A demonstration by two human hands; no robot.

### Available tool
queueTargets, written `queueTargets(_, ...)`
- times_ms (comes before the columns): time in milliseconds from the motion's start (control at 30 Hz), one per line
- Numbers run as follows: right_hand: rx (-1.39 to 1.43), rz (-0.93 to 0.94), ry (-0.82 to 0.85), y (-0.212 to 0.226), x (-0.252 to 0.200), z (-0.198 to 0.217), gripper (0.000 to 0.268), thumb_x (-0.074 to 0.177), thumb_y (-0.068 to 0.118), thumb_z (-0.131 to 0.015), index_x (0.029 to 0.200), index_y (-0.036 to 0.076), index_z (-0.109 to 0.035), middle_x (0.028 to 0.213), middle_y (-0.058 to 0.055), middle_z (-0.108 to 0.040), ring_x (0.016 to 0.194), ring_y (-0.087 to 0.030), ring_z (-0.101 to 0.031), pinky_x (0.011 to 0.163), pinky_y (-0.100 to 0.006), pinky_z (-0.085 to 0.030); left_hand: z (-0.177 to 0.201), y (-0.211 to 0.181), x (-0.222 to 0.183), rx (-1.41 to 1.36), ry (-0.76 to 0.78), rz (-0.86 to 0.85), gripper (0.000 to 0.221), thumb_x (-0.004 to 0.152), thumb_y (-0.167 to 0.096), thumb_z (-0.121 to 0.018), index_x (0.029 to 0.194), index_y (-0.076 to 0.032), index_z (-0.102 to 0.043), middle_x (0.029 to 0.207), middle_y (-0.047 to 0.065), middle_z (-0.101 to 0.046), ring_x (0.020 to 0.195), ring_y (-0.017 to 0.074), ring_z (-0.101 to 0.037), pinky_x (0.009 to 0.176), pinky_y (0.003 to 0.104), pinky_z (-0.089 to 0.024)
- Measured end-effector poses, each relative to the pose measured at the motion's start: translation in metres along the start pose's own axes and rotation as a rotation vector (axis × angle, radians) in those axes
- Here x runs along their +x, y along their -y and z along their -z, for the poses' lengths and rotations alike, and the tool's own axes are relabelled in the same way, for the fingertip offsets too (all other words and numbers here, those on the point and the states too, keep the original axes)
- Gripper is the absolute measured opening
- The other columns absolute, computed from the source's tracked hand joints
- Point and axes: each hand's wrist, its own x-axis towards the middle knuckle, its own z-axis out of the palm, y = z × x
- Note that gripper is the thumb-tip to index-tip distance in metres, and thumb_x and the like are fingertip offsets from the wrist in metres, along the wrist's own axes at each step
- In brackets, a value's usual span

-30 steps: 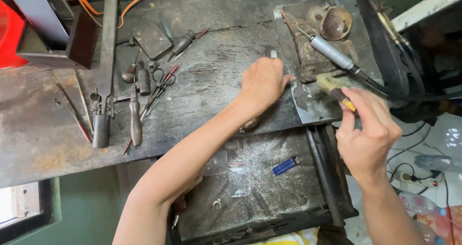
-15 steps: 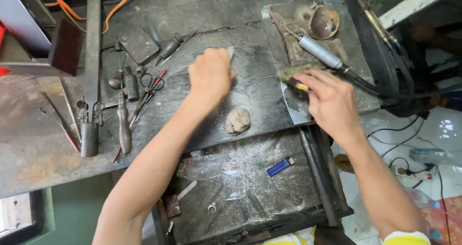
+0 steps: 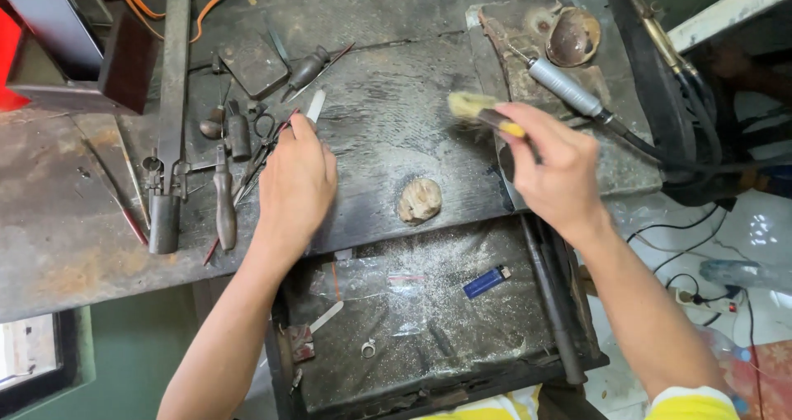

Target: Polishing and cleaning a small jewelry piece using a rotary tool and a brush at a workbench.

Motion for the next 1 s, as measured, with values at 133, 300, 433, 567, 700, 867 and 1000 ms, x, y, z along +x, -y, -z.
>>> queueTargets(133, -0.387, 0.021, 0.313, 0.009, 0.0, 0.002, 0.025, 0.099, -0.002, -0.063, 0.122, 0.005, -0.072, 0.104, -0.015, -0.075, 0.1, -0.034, -0.074, 0.085, -0.043, -0.06, -0.005, -0.003, -0.039, -0.108, -0.036, -0.146, 0.026, 0.095, -0.006, -0.043, 0.12, 0.002, -0.046, 0.097, 0.028, -0.06, 0.084, 0.0556, -0.068, 0.07, 0.063, -0.057)
queueTargets(300, -0.417, -0.165, 0.392, 0.033, 0.003, 0.024, 0.022, 0.101, 0.004, -0.063, 0.121, 0.009, -0.072, 0.099, -0.013, -0.077, 0.091, -0.035, -0.076, 0.077, -0.046, -0.06, 0.016, -0.007, -0.091, -0.335, 0.162, -0.155, 0.038, 0.104, -0.005, -0.032, 0.137, 0.004, -0.048, 0.101, 0.029, -0.066, 0.097, 0.0482, -0.07, 0.083, 0.058, -0.057)
queueTargets(433, -0.385, -0.169, 0.557, 0.046, -0.005, 0.032, 0.02, 0.1, 0.001, -0.062, 0.119, 0.005, -0.067, 0.09, -0.012, -0.076, 0.057, -0.028, -0.072, 0.055, -0.045, -0.065, -0.008, 0.007, -0.115, -0.435, 0.243, -0.223, 0.037, 0.105, -0.01, -0.043, 0.142, -0.002, -0.04, 0.117, 0.022, -0.071, 0.09, 0.0308, -0.072, 0.071, 0.041, -0.056)
queueTargets(567, -0.393, -0.141, 0.42, 0.045, -0.012, 0.036, 0.029, 0.098, -0.003, -0.067, 0.126, 0.003, -0.071, 0.097, -0.016, -0.079, 0.06, -0.026, -0.073, 0.053, -0.037, -0.064, -0.05, 0.02, -0.13, -0.619, 0.194, -0.246, 0.018, 0.101, -0.017, -0.057, 0.115, -0.006, -0.056, 0.111, 0.011, -0.074, 0.09, 0.023, -0.07, 0.08, 0.034, -0.052)
queueTargets(700, -0.175, -0.249, 0.529, 0.069, -0.025, 0.049, 0.023, 0.097, 0.004, -0.065, 0.12, 0.003, -0.068, 0.093, -0.012, -0.077, 0.065, -0.025, -0.073, 0.067, -0.041, -0.064, -0.086, 0.027, -0.132, -0.666, -0.009, -0.515, 0.018, 0.096, -0.011, -0.067, 0.111, 0.0, -0.066, 0.113, 0.014, -0.073, 0.113, 0.029, -0.071, 0.101, 0.039, -0.057)
queueTargets(867, -0.329, -0.154, 0.453, 0.074, -0.024, 0.041, 0.038, 0.09, -0.012, -0.066, 0.127, -0.001, -0.069, 0.113, -0.023, -0.077, 0.074, -0.03, -0.077, 0.065, -0.037, -0.067, -0.107, 0.038, -0.13, -0.641, -0.065, -0.484, 0.016, 0.095, -0.012, -0.07, 0.109, -0.005, -0.068, 0.111, 0.01, -0.069, 0.101, 0.0244, -0.071, 0.086, 0.035, -0.056)
queueTargets(1000, -0.23, -0.25, 0.614, 0.097, -0.038, 0.051, 0.029, 0.092, 0.003, -0.062, 0.121, 0.007, -0.068, 0.101, -0.008, -0.079, 0.067, -0.03, -0.075, 0.063, -0.046, -0.063, -0.106, 0.043, -0.126, -0.637, -0.054, -0.466, 0.017, 0.095, -0.013, -0.071, 0.11, -0.004, -0.067, 0.109, 0.01, -0.068, 0.099, 0.0246, -0.07, 0.084, 0.035, -0.056)
